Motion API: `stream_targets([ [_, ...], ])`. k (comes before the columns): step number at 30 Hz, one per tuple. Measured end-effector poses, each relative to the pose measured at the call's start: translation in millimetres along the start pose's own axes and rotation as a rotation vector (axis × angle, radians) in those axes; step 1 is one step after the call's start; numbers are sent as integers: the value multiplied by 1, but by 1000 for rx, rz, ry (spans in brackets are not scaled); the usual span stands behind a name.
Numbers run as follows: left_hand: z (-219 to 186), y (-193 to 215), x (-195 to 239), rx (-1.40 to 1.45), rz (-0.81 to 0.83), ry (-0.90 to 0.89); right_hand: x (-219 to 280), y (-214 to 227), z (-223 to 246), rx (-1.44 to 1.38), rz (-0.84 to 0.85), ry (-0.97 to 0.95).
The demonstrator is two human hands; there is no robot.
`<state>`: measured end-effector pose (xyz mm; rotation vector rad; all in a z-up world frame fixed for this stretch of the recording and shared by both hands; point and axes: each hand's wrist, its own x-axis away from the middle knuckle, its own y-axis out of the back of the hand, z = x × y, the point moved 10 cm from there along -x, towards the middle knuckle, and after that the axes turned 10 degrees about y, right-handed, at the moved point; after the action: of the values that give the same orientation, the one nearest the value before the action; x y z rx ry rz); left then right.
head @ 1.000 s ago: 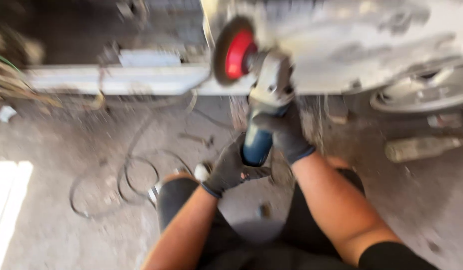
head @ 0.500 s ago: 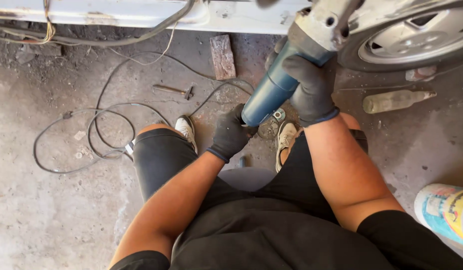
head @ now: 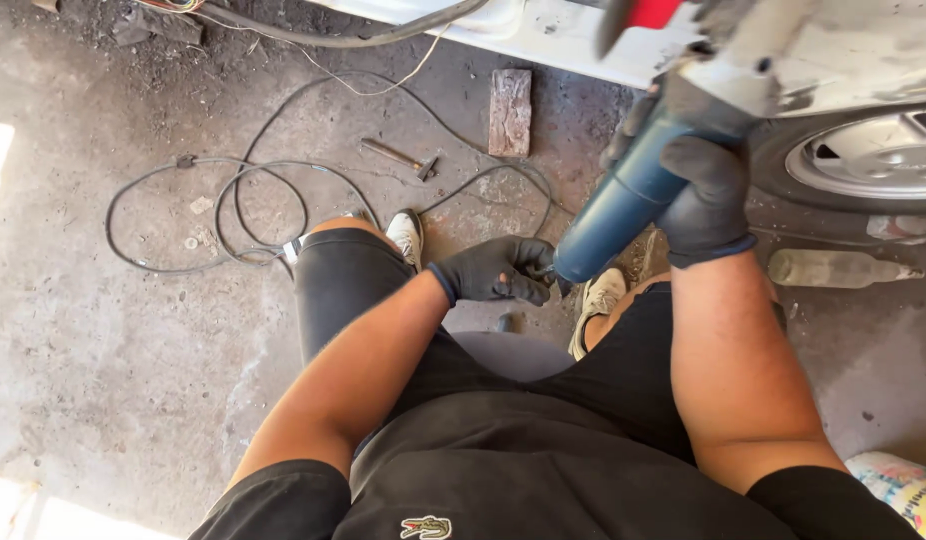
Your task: The person uses an angle grinder with a wire brush attachment to grind the lower side panel of a white car. They move the tool back and forth along the surface to remove paint and rust, working near the wheel well and door frame.
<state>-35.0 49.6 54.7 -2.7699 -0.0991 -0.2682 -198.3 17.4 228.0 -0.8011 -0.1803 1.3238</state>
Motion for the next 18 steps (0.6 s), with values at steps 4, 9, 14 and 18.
stream_targets([
  [4,6,0,4,-10,-73,-37,-1,-5,-15,29,21,-61],
  [9,5,-1,5,-166,-199,-94,-7,-21,-17,108,45,60],
  [14,2,45,29,-773,-732,91,-12,-24,-11,244,-22,192],
  [18,-16,35,37,-1233,-845,148,-9,-16,9,352,-149,356],
])
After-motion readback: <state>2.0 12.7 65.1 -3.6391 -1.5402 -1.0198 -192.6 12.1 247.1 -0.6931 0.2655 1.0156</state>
